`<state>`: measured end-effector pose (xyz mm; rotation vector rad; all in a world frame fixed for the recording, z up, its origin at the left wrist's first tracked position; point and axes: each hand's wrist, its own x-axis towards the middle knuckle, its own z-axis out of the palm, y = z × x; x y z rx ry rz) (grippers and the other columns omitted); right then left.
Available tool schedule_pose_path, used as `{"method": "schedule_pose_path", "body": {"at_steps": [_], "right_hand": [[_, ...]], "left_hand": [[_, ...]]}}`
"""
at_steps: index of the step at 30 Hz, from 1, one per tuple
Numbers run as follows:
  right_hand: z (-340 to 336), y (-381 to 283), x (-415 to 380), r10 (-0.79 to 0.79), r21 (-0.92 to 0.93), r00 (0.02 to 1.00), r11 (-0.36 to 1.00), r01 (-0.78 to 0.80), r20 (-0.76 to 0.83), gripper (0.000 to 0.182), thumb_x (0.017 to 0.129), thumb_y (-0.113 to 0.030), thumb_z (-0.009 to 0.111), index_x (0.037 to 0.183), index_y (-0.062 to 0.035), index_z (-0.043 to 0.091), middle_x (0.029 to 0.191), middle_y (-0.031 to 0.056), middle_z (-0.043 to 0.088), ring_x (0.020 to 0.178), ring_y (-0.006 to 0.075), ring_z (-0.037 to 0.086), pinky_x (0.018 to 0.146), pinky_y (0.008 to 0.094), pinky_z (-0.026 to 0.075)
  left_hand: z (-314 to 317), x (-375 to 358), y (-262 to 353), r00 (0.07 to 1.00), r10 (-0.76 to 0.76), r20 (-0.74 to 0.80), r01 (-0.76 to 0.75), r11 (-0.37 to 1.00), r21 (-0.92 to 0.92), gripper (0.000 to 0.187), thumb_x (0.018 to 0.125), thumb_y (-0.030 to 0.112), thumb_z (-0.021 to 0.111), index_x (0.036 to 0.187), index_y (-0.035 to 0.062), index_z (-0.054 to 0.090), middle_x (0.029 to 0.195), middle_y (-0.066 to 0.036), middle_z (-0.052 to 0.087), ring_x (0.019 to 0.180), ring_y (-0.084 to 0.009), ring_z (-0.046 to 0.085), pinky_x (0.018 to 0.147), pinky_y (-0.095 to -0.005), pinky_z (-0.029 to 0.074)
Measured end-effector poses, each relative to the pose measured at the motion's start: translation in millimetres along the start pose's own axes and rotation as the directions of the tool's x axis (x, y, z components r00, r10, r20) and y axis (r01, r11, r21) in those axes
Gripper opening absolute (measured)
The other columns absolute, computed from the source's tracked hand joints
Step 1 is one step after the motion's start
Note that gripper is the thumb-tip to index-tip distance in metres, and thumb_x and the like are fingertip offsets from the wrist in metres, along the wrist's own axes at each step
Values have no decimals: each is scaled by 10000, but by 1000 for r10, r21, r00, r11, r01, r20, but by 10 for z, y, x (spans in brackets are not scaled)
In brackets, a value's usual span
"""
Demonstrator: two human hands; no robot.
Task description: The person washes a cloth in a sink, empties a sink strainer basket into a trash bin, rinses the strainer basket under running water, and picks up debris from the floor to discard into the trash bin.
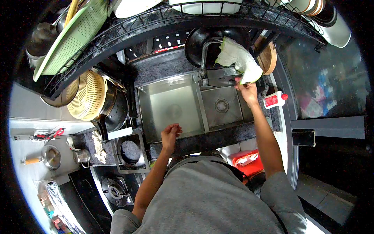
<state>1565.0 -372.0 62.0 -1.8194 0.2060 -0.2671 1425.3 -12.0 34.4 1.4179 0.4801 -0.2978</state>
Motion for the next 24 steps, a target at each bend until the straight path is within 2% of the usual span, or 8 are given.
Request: {"method": "schedule_pose_path", "body": {"at_steps": [4,6,11,13,15,20,23,24], "right_hand": [[-69,-352,-175,139,110,975,981,-159,173,129,805,-124,626,886,-27,652,722,6,632,522,71,521,520,223,448],[-175,-388,-205,198,-12,911,978,-207,363,139,828,-73,582,940,-3,623,703,4,591,584,63,538,549,215,454],[-360,-602,-250,294,-327,881,929,-172,371,151,799,-143,626,889,-24,648,656,60,625,593,102,588,559,245,469],[-462,-617,-228,156,-592,925,801,87,347,133,755,-129,643,844,-30,657,708,130,647,658,210,641,609,314,492],[-549,-478,-169,17,-625,961,763,165,275,131,736,-125,639,835,-43,660,737,200,615,728,352,611,660,397,486],[-492,-288,39,-280,-727,957,642,244,74,195,751,-172,646,678,-7,575,624,202,572,618,391,573,550,433,458],[-349,-197,104,-334,-648,942,723,239,-25,242,753,-165,650,619,-7,524,611,190,568,585,392,567,511,424,445],[-341,65,177,-372,-701,928,667,253,-19,187,748,-135,655,658,-1,559,595,173,566,530,318,582,487,376,440]], "left_hand": [[18,-41,45,1000,4,-7,-4,1000,0,223,868,213,552,970,22,607,838,-55,628,717,-147,608,634,-254,466],[29,-34,26,1000,10,-10,-10,1000,2,199,877,166,517,956,8,606,822,-73,630,716,-146,609,624,-246,453],[58,-13,31,1000,-20,-12,20,1000,11,198,879,157,507,961,6,606,821,-73,629,720,-148,608,624,-246,454],[81,-20,70,1000,-22,-14,22,1000,16,197,879,153,504,962,7,606,821,-73,629,721,-149,608,624,-246,454],[92,-26,101,999,-28,-22,29,999,32,198,879,157,504,962,9,607,819,-72,629,717,-148,608,623,-246,455],[57,-42,65,1000,-13,-27,13,1000,-1,201,880,170,508,956,14,611,814,-68,627,715,-146,606,626,-246,453],[51,-83,100,999,-17,-40,16,1000,-15,203,880,178,511,949,16,612,814,-65,627,712,-143,604,625,-243,450],[50,-98,110,999,-19,-47,18,1000,-16,203,880,180,512,945,16,613,815,-64,627,711,-141,604,624,-240,448]]}}
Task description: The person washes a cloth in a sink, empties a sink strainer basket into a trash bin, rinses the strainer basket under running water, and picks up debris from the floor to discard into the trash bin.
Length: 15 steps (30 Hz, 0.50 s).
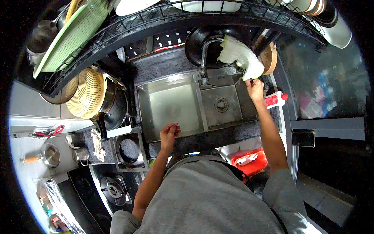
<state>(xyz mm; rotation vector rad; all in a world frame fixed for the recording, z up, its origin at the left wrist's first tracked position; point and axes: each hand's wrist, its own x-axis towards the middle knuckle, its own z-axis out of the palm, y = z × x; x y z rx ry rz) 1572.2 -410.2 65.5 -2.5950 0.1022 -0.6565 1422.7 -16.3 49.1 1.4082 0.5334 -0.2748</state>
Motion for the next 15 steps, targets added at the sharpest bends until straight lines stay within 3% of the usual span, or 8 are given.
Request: {"method": "schedule_pose_path", "body": {"at_steps": [1,3,4,7,9,13,14,15], "right_hand": [[133,69,-35,-1,2,1000,1000,1,4,187,748,-135,655,658,-1,559,595,173,566,530,318,582,487,376,440],[282,130,-72,102,352,984,924,-148,146,147,799,-104,629,851,33,636,639,57,609,563,136,566,532,297,454],[187,-28,-88,119,544,954,799,-257,276,167,842,-122,588,958,-11,634,719,-6,612,629,65,546,570,248,458],[-223,-368,-108,99,578,832,674,-460,546,176,859,-144,568,977,-29,630,732,-4,610,636,65,550,575,222,448],[-375,-350,-144,46,580,789,653,-488,613,170,833,-163,604,934,-32,641,723,-6,611,597,65,543,554,209,437],[-551,-161,-105,89,300,771,889,-347,630,165,814,-157,614,937,-52,642,610,-11,559,568,58,519,522,244,442],[-551,-103,-107,24,237,862,957,-165,506,168,801,-177,625,876,-26,620,582,68,567,508,141,541,496,301,434],[-528,-112,-102,27,234,863,958,-168,505,168,801,-177,625,876,-26,620,582,68,567,508,141,541,496,301,434]], "left_hand": [[-16,-4,-18,1000,-2,-4,2,1000,0,203,880,180,512,945,16,613,815,-64,627,711,-141,604,624,-240,448],[-53,13,-68,1000,28,2,-28,1000,0,205,879,183,514,946,16,613,819,-63,628,714,-140,606,624,-240,448],[-62,13,-79,1000,27,-1,-27,1000,-1,205,879,183,514,946,16,613,819,-63,628,714,-140,606,624,-240,448],[-96,8,-122,1000,18,-18,-18,1000,-7,204,880,177,515,952,13,612,829,-70,633,721,-144,610,621,-241,452],[-114,25,-140,1000,26,-2,-27,999,-33,221,868,203,551,964,15,616,842,-72,636,734,-160,618,639,-263,472],[-108,14,-81,998,52,33,-51,998,-31,221,868,192,547,976,11,614,847,-83,637,733,-166,619,641,-268,475],[-90,11,-64,999,36,21,-36,999,-6,204,875,167,520,969,12,612,839,-76,639,725,-150,616,628,-253,466],[-69,11,-54,1000,22,13,-22,1000,18,193,882,142,493,963,13,611,830,-69,640,718,-134,613,614,-238,457]]}}
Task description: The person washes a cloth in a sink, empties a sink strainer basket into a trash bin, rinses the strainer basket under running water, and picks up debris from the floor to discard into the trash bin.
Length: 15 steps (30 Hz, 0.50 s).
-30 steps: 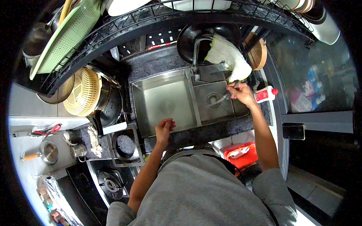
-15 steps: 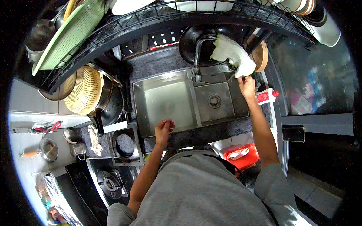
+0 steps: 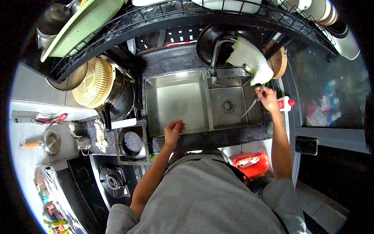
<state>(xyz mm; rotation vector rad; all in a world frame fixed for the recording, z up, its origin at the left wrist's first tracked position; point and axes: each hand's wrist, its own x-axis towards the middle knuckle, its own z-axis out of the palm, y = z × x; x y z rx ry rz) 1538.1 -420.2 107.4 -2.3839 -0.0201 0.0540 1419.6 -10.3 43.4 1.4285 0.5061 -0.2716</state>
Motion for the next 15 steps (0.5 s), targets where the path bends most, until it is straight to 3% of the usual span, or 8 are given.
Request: {"method": "schedule_pose_path", "body": {"at_steps": [2,3,5,7,8,10,14,15], "right_hand": [[118,-26,66,-149,-232,928,970,70,-342,196,794,-192,631,787,-4,580,614,165,569,498,261,553,490,342,420],[188,-97,89,-87,-111,919,993,47,-385,242,791,-194,635,719,13,533,667,229,554,546,336,555,498,362,418],[519,197,244,-90,70,884,988,137,-459,169,786,-169,645,783,-9,591,607,127,573,519,190,551,490,317,416],[660,171,296,-4,356,928,923,147,-372,124,812,-146,623,897,-58,642,635,-1,579,561,57,493,501,246,403],[696,170,283,-5,357,928,922,148,-372,124,812,-146,623,897,-58,642,635,-1,579,561,57,493,501,246,403],[602,-58,163,112,673,991,739,-33,-75,128,839,-138,590,941,-79,640,700,-18,590,583,56,486,524,216,394],[304,-131,-65,73,519,991,846,-120,110,114,859,-130,559,929,-75,630,732,-37,576,604,45,474,528,193,380],[269,-89,-89,46,463,996,883,-76,76,114,844,-148,575,912,-70,623,699,4,602,574,88,516,523,236,408]], "left_hand": [[29,6,2,1000,8,16,-8,1000,3,193,882,149,498,963,15,612,827,-68,640,716,-133,613,613,-238,457],[37,11,6,1000,16,25,-17,1000,4,194,882,156,504,963,18,613,825,-66,641,715,-132,613,612,-238,456],[64,13,13,999,17,29,-17,1000,13,192,880,159,507,960,20,614,826,-65,641,716,-130,612,610,-237,454],[81,21,19,999,19,30,-20,1000,21,191,878,162,510,957,23,615,828,-63,640,717,-129,611,607,-236,452],[83,21,22,999,17,32,-17,1000,5,186,877,158,510,952,25,616,828,-62,640,714,-128,610,605,-235,450],[79,13,37,999,15,30,-15,1000,-14,181,875,155,510,948,28,617,828,-61,640,712,-128,609,603,-234,448],[44,-23,57,1000,-6,-30,4,999,-49,170,873,151,513,928,29,619,808,-57,636,700,-127,606,599,-231,444],[35,-28,50,999,-19,-41,17,998,-57,168,873,150,514,926,29,619,803,-56,634,699,-127,606,599,-232,444]]}}
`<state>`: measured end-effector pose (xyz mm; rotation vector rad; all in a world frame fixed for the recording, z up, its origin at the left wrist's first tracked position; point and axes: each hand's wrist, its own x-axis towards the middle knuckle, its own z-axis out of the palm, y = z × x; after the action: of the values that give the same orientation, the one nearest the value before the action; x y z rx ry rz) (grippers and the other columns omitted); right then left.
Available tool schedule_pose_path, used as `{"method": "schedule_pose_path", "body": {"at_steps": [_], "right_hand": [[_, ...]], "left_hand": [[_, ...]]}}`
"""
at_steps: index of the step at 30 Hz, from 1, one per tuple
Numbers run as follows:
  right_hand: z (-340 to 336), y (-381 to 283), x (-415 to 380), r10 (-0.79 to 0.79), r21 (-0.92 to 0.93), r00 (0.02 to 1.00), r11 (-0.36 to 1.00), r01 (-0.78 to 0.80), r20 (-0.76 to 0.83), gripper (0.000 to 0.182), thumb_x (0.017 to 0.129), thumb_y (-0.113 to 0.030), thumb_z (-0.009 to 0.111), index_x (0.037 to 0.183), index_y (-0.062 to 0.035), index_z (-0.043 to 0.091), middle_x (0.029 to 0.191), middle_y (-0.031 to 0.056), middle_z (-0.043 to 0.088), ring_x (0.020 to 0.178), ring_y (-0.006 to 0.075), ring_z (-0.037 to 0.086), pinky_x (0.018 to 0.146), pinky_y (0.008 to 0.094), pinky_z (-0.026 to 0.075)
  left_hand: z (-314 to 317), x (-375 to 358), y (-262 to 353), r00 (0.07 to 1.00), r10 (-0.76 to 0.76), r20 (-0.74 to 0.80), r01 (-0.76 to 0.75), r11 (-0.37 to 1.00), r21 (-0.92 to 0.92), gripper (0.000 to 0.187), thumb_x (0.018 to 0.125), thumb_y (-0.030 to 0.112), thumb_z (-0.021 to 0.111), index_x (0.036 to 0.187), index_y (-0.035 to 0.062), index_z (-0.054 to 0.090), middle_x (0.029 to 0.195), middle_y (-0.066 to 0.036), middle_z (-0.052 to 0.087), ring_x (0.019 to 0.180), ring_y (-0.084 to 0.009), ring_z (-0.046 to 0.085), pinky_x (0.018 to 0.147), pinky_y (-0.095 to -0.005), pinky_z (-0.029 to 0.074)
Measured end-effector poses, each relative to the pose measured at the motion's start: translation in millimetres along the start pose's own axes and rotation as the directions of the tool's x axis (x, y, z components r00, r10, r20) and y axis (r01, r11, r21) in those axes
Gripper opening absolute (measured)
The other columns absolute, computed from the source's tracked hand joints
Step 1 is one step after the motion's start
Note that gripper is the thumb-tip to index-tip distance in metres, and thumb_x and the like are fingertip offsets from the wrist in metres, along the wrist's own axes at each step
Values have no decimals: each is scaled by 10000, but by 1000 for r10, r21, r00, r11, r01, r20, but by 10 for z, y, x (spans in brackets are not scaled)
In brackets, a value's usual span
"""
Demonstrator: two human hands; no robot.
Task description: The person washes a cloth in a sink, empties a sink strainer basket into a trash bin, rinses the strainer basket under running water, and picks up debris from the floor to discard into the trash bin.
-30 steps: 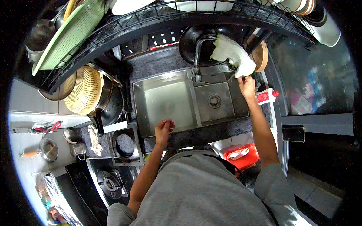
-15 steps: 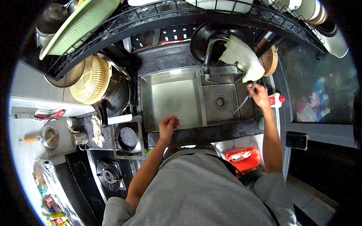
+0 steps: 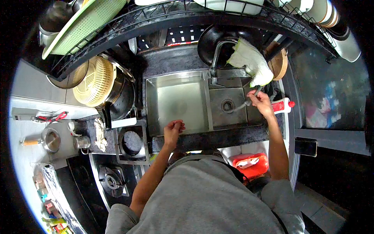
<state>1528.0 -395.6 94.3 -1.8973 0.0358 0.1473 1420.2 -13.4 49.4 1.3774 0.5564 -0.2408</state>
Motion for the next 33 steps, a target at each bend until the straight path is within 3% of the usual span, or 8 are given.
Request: {"method": "schedule_pose_path", "body": {"at_steps": [1,3,4,7,12,19,28,33], "right_hand": [[-66,11,0,0,-2,1000,1000,0,4,114,844,-148,575,912,-70,623,699,4,602,574,88,516,523,236,408],[-182,3,-19,-124,-512,985,858,44,-123,140,822,-174,593,918,-74,613,679,87,620,554,190,573,531,313,440],[-192,-7,-5,-194,-521,965,850,77,-175,173,803,-200,610,925,-76,604,693,161,605,574,277,598,553,366,453],[-143,-159,54,-162,-623,952,781,-37,-260,173,810,-207,603,910,-65,603,730,176,611,591,286,606,551,366,454],[9,-6,152,-293,-478,923,866,145,-250,134,775,-134,639,864,-41,602,679,166,598,551,237,601,514,334,429],[27,-1,163,-254,-479,934,871,107,-252,134,777,-129,631,873,-41,601,705,166,608,533,221,585,512,322,428],[17,-117,132,-188,-551,943,835,6,-275,147,792,-155,616,841,-20,582,709,201,596,591,336,594,532,382,443],[39,204,387,-458,-724,783,690,14,-421,228,780,-147,615,705,45,518,643,227,568,620,408,567,549,431,447]], "left_hand": [[-7,-1,-5,1000,-1,-3,1,1000,-3,168,873,150,514,926,29,619,803,-56,634,699,-127,606,599,-232,444],[-8,0,-16,1000,9,3,-9,1000,21,172,875,153,511,926,27,618,800,-57,631,704,-129,606,605,-238,446],[-6,8,-33,1000,7,7,-8,1000,22,172,875,153,511,926,27,618,800,-57,631,704,-129,606,605,-238,446],[30,23,-29,1000,-3,10,3,1000,19,177,878,156,510,932,26,616,803,-60,633,703,-134,607,611,-245,449],[33,-18,26,1000,11,-2,-11,1000,4,177,878,157,513,934,23,615,810,-66,636,704,-143,610,611,-245,449],[-23,-8,-30,1000,20,-5,-20,999,-34,170,872,158,527,932,24,614,804,-62,634,697,-137,609,608,-243,447],[-11,-28,26,1000,6,-24,-7,1000,-18,175,880,171,518,925,31,614,798,-49,630,702,-135,606,616,-246,446],[-42,-17,-60,1000,16,5,-16,1000,-17,178,883,167,507,928,30,613,804,-52,631,708,-135,606,621,-253,448]]}}
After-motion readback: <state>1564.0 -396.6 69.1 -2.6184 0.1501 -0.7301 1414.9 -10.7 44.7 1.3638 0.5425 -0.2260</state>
